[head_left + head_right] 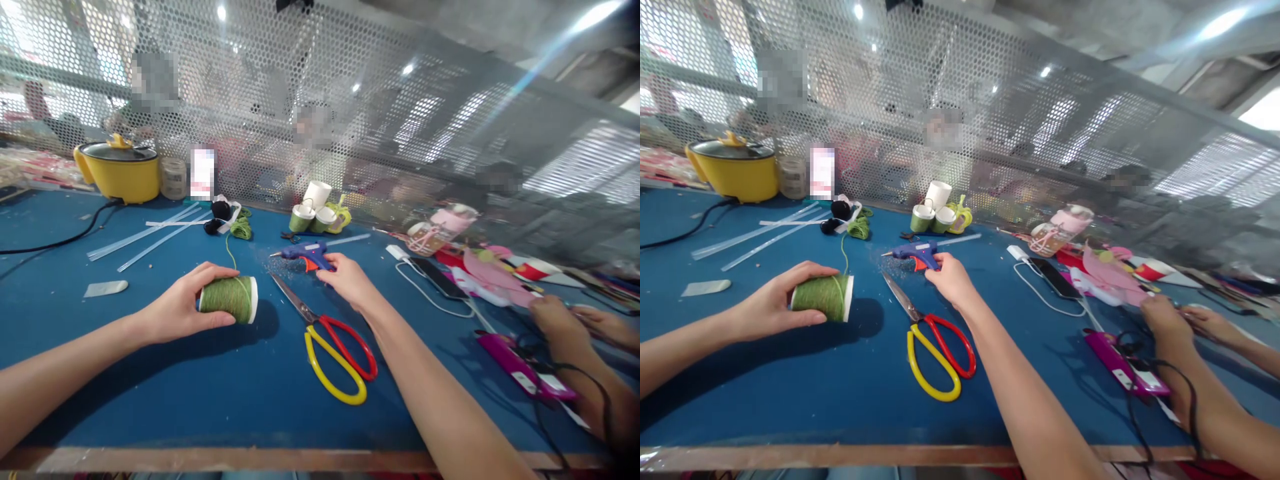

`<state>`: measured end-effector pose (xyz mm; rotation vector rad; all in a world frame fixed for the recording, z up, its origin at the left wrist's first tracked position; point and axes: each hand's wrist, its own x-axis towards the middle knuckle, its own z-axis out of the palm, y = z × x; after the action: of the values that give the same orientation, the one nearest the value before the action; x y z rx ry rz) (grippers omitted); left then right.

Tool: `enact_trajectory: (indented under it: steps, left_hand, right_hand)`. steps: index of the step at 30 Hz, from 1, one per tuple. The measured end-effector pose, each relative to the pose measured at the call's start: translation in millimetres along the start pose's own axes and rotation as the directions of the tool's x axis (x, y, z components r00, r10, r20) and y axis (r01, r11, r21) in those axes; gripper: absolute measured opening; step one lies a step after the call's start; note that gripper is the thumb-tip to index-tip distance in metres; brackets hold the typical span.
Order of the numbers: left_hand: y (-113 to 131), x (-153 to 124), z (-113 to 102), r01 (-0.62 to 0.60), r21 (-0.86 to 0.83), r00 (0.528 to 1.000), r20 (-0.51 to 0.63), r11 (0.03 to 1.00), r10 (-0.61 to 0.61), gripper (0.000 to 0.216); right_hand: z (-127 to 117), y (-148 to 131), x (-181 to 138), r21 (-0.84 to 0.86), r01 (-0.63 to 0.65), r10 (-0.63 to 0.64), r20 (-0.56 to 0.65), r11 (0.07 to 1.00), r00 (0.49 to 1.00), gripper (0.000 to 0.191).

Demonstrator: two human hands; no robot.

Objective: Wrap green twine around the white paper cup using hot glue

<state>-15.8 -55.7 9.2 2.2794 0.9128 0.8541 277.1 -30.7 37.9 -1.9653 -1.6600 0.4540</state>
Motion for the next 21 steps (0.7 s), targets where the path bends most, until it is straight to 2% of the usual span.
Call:
enact_trajectory:
  steps: [2, 6, 10, 13, 21]
  left_hand:
    - [-0.8, 0.2, -0.3, -0.020, 0.030, 1.000, -0.004, 0.999, 0.020, 0.049]
    - [-3.0, 0.4, -0.5, -0.053, 0.068, 0.998, -0.019, 0.996, 0.055, 0.048]
    - [-4.9, 0.5, -0.6, -0.072, 0.083, 0.997, -0.028, 0.994, 0.074, 0.044]
    - [-6.0, 0.9, -1.1, -0.073, 0.089, 0.997, -0.020, 0.993, 0.075, 0.043]
    - [-7.3, 2.1, -1.5, -0.058, 0.085, 0.998, -0.016, 0.995, 0.060, 0.044]
  right_hand:
    - [-9.1, -10.3, -13.4, 0.081, 0.027, -0.031, 0.042, 0.996, 0.999, 0.025]
    - [-15.3, -26.1, -37.1, 0.305, 0.034, -0.106, 0.223, 0.952, 0.969, 0.025]
    - [-5.9, -37.1, -54.5, 0.394, 0.086, -0.201, 0.262, 0.915, 0.944, 0.025]
    - [0.6, -44.5, -64.6, 0.391, 0.105, -0.230, 0.289, 0.915, 0.929, 0.020]
    - [2.4, -44.3, -71.5, 0.274, 0.120, -0.189, 0.240, 0.954, 0.952, 0.022]
